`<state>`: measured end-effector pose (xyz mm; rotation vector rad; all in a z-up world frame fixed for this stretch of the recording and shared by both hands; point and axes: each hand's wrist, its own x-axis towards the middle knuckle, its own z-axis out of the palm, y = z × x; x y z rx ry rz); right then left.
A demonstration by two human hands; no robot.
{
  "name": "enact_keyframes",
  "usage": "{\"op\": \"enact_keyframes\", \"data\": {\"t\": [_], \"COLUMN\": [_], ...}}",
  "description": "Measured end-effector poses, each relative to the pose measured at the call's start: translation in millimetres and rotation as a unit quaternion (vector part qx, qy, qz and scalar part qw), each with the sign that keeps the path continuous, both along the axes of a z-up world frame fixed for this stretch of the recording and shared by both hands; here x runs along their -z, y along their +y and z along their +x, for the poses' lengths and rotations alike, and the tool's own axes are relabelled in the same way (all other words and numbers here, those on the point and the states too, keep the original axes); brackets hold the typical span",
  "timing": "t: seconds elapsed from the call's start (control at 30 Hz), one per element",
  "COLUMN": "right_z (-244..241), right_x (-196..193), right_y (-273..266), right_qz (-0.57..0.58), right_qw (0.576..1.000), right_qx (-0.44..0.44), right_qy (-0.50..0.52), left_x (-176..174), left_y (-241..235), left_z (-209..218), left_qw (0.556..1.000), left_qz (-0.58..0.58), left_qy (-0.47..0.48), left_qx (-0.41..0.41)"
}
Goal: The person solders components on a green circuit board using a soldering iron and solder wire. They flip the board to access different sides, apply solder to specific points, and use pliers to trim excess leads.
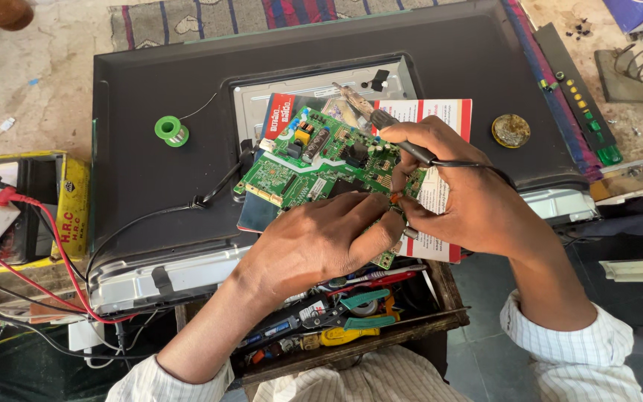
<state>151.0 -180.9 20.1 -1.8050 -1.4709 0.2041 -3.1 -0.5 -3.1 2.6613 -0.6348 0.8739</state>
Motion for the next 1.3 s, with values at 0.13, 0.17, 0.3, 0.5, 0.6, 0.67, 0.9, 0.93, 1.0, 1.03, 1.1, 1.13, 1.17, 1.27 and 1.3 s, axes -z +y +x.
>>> {"op": "enact_keyframes", "data": {"t": [0.13,0.17,0.3,0.5,0.6,0.67,0.9,0.93,1.0,1.03,1.1,1.13,1.17,1.27,1.3], "right_z": [6.1,8.0,11.2,11.5,11.6,11.8,11.9,11.6,11.8,12.1,11.3,10.9,10.6,8.9,8.5], "right_x": [4.5,5.8,13.7,16.6,17.8,18.4,20.7,21.5,22.0,22.0,22.5,22.3,21.9,20.2,19.4], "right_y": [-2.1,-2.3,-1.6,-2.0,-3.0,-3.5,-4.7,-4.8,-4.8,-4.6,-4.9,-4.9,-4.7,-4.6,-4.3], "right_qz": [-0.049,-0.031,0.004,-0.003,0.004,0.009,0.026,0.034,0.034,0.034,0.034,0.035,0.038,0.039,0.033], "right_qw": [0.997,0.999,1.0,0.991,0.994,0.994,0.984,0.98,0.981,0.982,0.983,0.983,0.982,0.981,0.983], "right_qx": [0.046,0.031,0.004,0.007,-0.004,-0.01,-0.019,-0.025,-0.026,-0.026,-0.026,-0.025,-0.027,-0.021,-0.013], "right_qy": [0.041,0.016,0.007,0.131,0.111,0.107,0.174,0.193,0.188,0.185,0.181,0.179,0.185,0.189,0.182], "left_x": [0.5,0.9,3.6,4.9,4.9,4.2,1.4,0.9,-0.2,-0.7,-0.7,-0.7,-0.5,0.2,0.1], "left_y": [0.9,1.1,1.5,0.1,0.4,0.4,-0.5,-0.3,0.9,1.2,1.1,1.0,0.6,1.3,1.8], "left_z": [-1.5,-1.6,-1.0,-1.9,-1.7,-1.2,-1.6,-1.9,-2.0,-1.6,-1.3,-0.9,-0.3,0.2,0.0], "left_qw": [1.0,1.0,1.0,1.0,1.0,1.0,1.0,1.0,1.0,1.0,1.0,1.0,1.0,1.0,1.0], "left_qz": [0.007,0.014,0.016,0.02,0.013,0.011,0.016,0.016,0.016,0.012,0.002,0.001,-0.001,0.008,0.014], "left_qy": [-0.001,-0.005,-0.02,-0.011,-0.011,-0.013,-0.015,-0.011,-0.006,-0.007,-0.009,-0.008,-0.007,-0.004,-0.004], "left_qx": [-0.004,-0.006,-0.014,-0.02,-0.013,-0.009,-0.015,-0.013,-0.011,-0.009,-0.003,-0.004,-0.004,-0.007,-0.008]}}
